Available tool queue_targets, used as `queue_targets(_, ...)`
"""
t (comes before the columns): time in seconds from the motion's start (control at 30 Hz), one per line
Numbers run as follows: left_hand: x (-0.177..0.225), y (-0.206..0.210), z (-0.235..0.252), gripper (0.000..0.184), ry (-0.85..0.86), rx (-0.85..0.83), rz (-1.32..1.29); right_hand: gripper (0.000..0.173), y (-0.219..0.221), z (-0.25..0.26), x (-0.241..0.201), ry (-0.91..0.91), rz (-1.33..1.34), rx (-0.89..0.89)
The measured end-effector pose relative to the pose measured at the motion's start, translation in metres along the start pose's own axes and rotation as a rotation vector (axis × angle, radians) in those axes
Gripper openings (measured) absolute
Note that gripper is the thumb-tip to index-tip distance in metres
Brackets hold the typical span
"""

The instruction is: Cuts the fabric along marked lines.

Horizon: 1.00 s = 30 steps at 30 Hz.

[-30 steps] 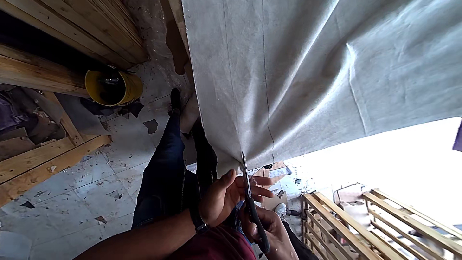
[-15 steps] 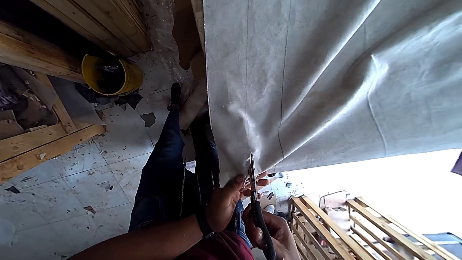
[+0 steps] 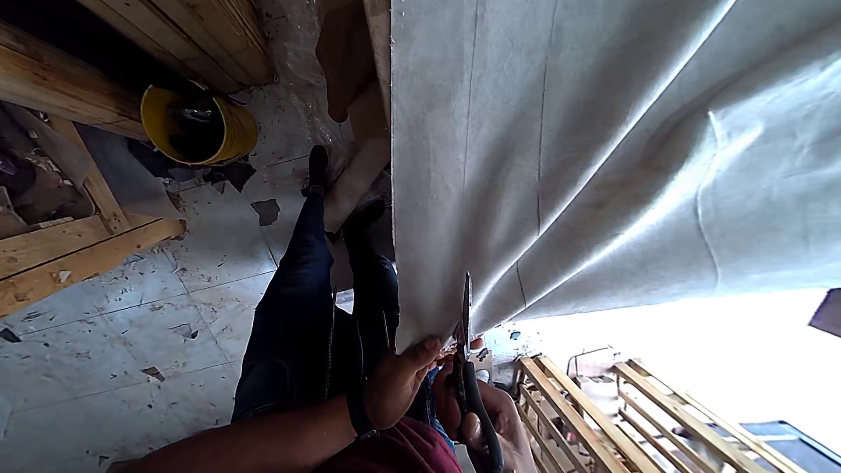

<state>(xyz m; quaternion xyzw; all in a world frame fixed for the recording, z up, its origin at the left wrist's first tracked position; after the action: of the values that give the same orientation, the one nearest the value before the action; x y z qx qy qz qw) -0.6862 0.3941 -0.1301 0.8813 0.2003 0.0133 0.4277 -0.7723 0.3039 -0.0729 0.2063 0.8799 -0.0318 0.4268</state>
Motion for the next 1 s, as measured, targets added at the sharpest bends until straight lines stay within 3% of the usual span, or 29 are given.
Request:
queue_targets(0.2, 0.004, -0.003, 0.000, 0.049, 0.070, -0.032, 0.170, 0.043, -0.002, 0.003, -0.008, -0.011, 0.007, 0.027)
queue_targets(0.3, 0.011, 0.002, -0.007, 0.043, 0.090, 0.047, 0.293, 0.048, 0.000, 0.010, -0.015, -0.011, 0.061, 0.021)
queue_targets(0.47, 0.023, 0.015, -0.014, 0.033, 0.071, 0.036, 0.498, 0.055, 0.000, 0.022, -0.025, -0.004, 0.040, 0.021)
queue_targets(0.73, 0.049, 0.016, -0.034, 0.033, 0.115, -0.026, 0.754, 0.045, 0.003, 0.024, -0.016, 0.054, 0.001, 0.083)
queue_targets(0.8, 0.064, 0.017, -0.033, 0.037, 0.138, -0.059, 0.828, 0.044, 0.001, 0.026, -0.013, 0.050, 0.012, 0.086)
queue_targets(1.0, 0.130, 0.027, 0.025, 0.067, 0.210, 0.217, 0.667, 0.044, -0.001, 0.029, -0.008, 0.057, 0.050, 0.054)
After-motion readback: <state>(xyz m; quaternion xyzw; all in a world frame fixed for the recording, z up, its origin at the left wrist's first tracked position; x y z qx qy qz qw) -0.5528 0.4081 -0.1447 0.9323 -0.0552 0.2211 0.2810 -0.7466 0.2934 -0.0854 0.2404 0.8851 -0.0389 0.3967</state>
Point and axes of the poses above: each hand's wrist, its own z-axis towards the middle knuckle, its own y-axis out of the palm, x = y × z, the point moved 6 cm from there along z, towards the middle knuckle, and after that the axes turned 14 degrees about -z, right-handed, at the moved point
